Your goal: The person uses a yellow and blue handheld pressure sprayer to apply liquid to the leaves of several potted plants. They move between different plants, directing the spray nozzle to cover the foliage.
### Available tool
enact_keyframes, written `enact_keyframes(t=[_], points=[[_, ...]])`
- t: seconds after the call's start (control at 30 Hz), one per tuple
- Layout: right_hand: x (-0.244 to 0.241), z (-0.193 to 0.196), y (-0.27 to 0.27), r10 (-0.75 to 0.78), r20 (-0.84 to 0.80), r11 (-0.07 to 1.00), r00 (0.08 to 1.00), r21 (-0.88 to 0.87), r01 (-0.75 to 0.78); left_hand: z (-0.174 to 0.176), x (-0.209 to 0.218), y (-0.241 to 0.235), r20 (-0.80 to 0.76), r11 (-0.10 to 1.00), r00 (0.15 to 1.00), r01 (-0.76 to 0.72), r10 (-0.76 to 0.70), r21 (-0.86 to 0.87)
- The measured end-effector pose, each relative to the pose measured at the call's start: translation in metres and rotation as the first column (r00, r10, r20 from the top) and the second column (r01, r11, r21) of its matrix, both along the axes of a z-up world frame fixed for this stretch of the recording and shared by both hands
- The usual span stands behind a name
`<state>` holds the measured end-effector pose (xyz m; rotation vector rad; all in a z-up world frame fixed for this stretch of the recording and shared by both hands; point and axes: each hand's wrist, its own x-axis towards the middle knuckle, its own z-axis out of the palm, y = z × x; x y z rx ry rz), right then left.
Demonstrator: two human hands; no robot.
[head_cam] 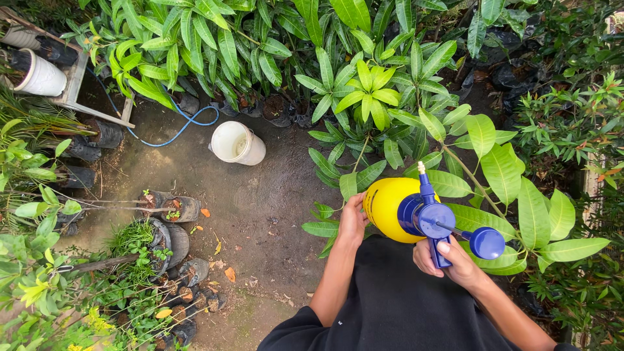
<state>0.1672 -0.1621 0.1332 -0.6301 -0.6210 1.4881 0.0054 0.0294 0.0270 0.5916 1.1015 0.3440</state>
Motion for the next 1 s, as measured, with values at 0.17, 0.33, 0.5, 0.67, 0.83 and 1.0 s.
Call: enact_keyframes(t=[0.17,0.33,0.5,0.67,0.83,1.0], points=[[0.001,0.0,-0.001,0.003,-0.011,1.0,1.0,-0.029,-0.004,-0.002,0.003,-0.001,-0.004,1.0,1.0,0.022,-0.022,0.005],[-0.001,-0.001,-0.004,-0.046,-0.04,0.999,0.998,0.025,0.047,0.0,0.006,0.0,0.006,0.999,0.999,0.042,-0.042,-0.014],[-0.006,-0.001,-0.01,-0.112,-0.004,0.994,0.994,-0.008,0.112,0.006,0.012,-0.001,0.039,0.996,0.996,0.084,-0.084,0.008],[-0.017,-0.003,-0.015,-0.185,-0.003,0.98,0.983,0.075,0.185,0.011,0.018,0.001,0.017,0.989,0.99,0.142,-0.143,0.036],[-0.015,-0.007,-0.017,-0.221,-0.004,0.975,0.975,-0.011,0.221,0.014,0.025,0.003,0.032,0.983,0.983,0.181,-0.182,0.039],[-0.016,-0.009,-0.019,-0.251,-0.044,0.966,0.967,0.047,0.253,0.016,0.031,0.003,0.029,0.98,0.98,0.196,-0.197,0.035]])
